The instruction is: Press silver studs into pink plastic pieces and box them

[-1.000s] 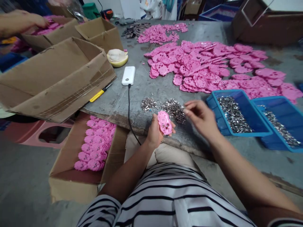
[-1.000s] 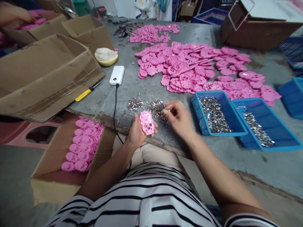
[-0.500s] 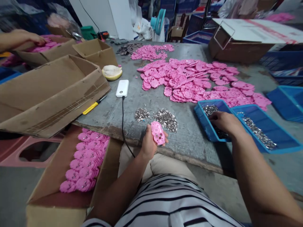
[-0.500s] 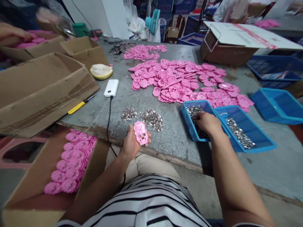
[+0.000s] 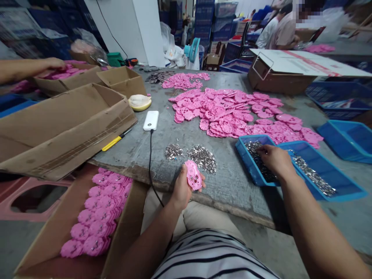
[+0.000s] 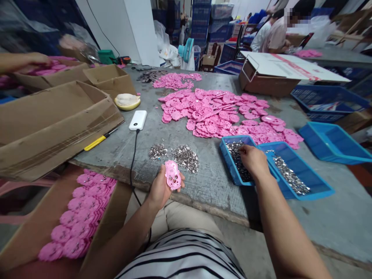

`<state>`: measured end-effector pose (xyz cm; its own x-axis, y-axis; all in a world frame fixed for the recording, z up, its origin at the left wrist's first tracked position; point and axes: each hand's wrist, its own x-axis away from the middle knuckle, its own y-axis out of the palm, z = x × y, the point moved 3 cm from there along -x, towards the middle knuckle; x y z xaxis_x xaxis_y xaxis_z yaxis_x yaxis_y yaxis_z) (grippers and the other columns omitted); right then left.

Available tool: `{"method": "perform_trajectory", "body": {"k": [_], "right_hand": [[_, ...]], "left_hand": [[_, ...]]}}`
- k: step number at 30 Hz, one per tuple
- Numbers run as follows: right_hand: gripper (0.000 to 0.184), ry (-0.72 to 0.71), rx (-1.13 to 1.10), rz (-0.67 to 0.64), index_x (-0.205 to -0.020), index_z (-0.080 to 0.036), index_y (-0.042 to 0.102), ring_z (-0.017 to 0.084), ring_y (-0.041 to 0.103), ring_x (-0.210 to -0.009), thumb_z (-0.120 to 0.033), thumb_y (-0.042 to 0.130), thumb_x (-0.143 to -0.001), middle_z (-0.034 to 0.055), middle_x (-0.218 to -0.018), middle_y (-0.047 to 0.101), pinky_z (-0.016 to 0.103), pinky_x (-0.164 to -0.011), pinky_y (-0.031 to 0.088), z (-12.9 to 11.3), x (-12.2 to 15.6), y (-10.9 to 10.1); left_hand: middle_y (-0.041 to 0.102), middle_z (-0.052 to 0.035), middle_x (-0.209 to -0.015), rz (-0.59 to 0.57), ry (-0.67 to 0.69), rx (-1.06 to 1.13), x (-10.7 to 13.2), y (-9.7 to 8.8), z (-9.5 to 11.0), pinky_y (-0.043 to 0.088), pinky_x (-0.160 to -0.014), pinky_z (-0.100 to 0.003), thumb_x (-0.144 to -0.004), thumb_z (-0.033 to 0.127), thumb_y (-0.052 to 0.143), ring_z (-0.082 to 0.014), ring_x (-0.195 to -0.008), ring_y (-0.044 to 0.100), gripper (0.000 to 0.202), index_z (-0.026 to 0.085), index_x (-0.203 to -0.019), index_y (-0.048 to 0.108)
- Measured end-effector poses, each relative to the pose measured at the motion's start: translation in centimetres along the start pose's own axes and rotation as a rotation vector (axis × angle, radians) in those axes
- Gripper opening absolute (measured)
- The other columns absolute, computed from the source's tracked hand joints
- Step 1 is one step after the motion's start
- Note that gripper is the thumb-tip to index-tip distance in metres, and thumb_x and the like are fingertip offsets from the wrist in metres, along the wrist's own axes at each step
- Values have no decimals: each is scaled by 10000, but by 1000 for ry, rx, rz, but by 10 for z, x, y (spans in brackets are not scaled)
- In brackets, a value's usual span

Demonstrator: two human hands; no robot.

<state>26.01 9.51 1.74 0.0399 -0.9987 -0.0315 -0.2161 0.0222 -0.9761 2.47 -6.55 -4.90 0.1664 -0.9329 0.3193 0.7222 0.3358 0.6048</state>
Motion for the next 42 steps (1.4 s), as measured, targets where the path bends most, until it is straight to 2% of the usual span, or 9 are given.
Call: {"method": "perform_trajectory", "body": {"k": [3, 7, 10, 13, 20, 25, 30, 36, 42], "right_hand": [[252, 64, -92, 6, -963, -127, 739, 255, 645, -842, -130, 529, -824, 177, -1005, 722, 327, -693, 418, 3, 0, -6], [151, -62, -571, -2, -827, -174, 732, 226, 630, -793, -203, 619, -733, 101, -889, 735, 340, -728, 454, -18, 12, -8], [185, -234, -893, -235, -744, -192, 709, 180, 587, -660, -348, 706, -643, 44, -717, 695, 319, -657, 459, -55, 35, 9], [275, -266, -1030, -471, -686, -185, 670, 122, 485, -529, -434, 737, -592, 1, -600, 609, 284, -553, 415, -91, 58, 37], [245, -339, -987, -610, -655, -191, 588, 101, 421, -494, -428, 638, -684, -32, -559, 530, 259, -517, 368, -114, 74, 70], [157, -508, -864, -470, -679, -201, 620, 153, 540, -654, -326, 593, -771, 15, -671, 618, 284, -643, 414, -111, 80, 70], [217, -589, -950, -449, -697, -207, 674, 172, 585, -718, -388, 611, -801, 40, -731, 640, 307, -699, 445, -112, 81, 74], [334, -568, -1065, -471, -684, -205, 693, 169, 580, -704, -526, 656, -770, 38, -707, 642, 316, -701, 451, -114, 82, 75], [367, -407, -1110, -564, -666, -204, 612, 161, 562, -617, -561, 664, -736, 1, -578, 614, 310, -660, 444, -121, 92, 73]], "left_hand": [[657, -41, -639, 5, 14, -12, 0, 1, 0, 403, -402, -221, -617, 774, 616, -169, -523, 629, 669, 157, -859, 527], [641, -2, -667, 3, 49, -67, 2, 2, 0, 415, -424, -216, -646, 604, 722, -146, -522, 614, 557, 182, -915, 477], [633, 18, -704, 30, 86, -119, 3, 2, -1, 430, -454, -203, -614, 424, 793, -121, -549, 610, 496, 190, -896, 460], [630, 21, -739, 77, 125, -139, 4, 1, -3, 440, -472, -200, -601, 318, 791, -110, -565, 611, 457, 192, -890, 460], [612, 31, -726, 151, 161, -142, 2, 2, -7, 439, -464, -202, -588, 262, 766, -107, -550, 600, 424, 189, -888, 476], [596, 43, -708, 195, 153, -148, 0, 3, -7, 428, -443, -197, -560, 222, 761, -97, -522, 584, 425, 189, -864, 466], [579, 50, -660, 176, 117, -96, 1, 3, -4, 413, -434, -193, -535, 208, 762, -96, -508, 570, 439, 182, -860, 467], [575, 43, -648, 143, 51, -43, 1, 3, 1, 391, -430, -192, -498, 209, 747, -101, -505, 566, 441, 183, -841, 471], [557, 63, -609, 254, 106, -80, 2, 6, -1, 358, -412, -186, -506, 159, 678, -81, -466, 515, 391, 184, -838, 474]]}}
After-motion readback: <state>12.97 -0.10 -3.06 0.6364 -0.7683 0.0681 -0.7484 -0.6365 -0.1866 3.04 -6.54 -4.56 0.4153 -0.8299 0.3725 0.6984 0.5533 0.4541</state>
